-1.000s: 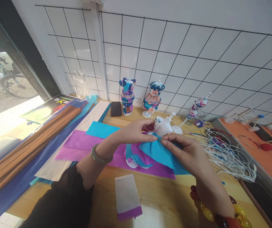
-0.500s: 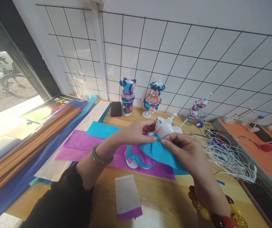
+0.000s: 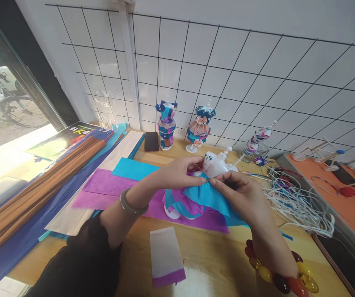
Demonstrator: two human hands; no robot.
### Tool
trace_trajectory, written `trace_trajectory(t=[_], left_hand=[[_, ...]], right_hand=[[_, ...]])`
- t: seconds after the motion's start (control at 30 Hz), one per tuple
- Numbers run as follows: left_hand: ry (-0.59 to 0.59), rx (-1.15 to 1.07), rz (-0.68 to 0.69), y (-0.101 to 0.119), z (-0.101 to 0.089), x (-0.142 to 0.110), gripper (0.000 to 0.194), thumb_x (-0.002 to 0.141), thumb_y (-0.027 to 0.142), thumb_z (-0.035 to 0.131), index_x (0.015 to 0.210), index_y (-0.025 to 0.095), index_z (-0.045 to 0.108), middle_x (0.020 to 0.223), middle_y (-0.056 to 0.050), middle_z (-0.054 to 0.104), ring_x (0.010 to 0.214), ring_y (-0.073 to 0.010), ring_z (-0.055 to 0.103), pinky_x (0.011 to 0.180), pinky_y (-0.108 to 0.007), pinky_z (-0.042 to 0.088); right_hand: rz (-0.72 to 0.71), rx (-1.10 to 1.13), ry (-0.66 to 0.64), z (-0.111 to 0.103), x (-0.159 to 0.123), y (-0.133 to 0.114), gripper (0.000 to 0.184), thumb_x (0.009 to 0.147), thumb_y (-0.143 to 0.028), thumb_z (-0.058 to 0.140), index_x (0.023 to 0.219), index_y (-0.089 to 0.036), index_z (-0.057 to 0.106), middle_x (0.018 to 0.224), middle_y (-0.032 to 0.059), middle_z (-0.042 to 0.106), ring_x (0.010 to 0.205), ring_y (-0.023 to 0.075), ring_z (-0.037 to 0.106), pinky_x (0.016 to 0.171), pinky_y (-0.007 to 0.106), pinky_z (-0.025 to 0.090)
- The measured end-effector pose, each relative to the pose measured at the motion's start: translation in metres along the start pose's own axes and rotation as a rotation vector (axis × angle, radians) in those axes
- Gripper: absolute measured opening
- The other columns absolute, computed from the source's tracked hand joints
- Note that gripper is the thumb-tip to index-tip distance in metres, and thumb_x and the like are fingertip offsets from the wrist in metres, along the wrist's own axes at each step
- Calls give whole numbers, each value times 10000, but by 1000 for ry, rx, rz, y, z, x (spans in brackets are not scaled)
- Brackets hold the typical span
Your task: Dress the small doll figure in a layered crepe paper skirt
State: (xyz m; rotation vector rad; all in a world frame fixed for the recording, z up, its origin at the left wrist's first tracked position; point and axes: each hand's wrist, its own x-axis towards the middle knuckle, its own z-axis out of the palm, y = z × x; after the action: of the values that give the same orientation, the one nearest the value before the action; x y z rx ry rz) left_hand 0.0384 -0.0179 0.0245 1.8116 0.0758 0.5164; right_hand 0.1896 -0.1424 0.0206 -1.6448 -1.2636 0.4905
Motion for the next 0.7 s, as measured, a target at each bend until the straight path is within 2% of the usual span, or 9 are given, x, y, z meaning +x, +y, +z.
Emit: trace_trajectory(t=[0.17,0.37,0.53,0.63,0.7], left_hand=[[-6,45,3,1,-1,0,176,776,296,605,847,150,536,776,7,494,723,-106,455,643,-239,369],[117,103,-47,-3,3,2,338,722,426,673,857,131,579,770,-12,523,742,-130,494,654,-255,391],[153,45,-51,-11,4,5,367,685,442,707,828,120,603,739,-7,536,724,-123,511,648,-246,410],[193,-17,-38,-14,2,6,360,692,423,710,868,121,623,743,-5,550,721,-119,525,649,-244,418],[239,-56,-42,-15,-1,7,359,702,406,710,912,125,633,758,-6,564,721,-116,534,653,-244,424]], right_hand=[[-46,-116,48,0,-2,1,233,742,-428,672,736,-195,654,710,19,654,658,159,570,594,282,432],[-40,-138,37,0,-1,4,239,751,-435,662,755,-196,653,743,25,656,673,164,565,608,294,427],[-74,-119,-24,0,2,8,226,784,-426,634,777,-200,652,749,28,657,690,174,576,618,308,456],[-170,-156,28,-1,3,8,213,815,-405,612,890,-213,665,899,51,682,829,205,619,725,357,497],[-306,-222,121,-2,2,4,215,832,-361,605,988,-220,650,1031,74,665,961,227,610,831,406,490]])
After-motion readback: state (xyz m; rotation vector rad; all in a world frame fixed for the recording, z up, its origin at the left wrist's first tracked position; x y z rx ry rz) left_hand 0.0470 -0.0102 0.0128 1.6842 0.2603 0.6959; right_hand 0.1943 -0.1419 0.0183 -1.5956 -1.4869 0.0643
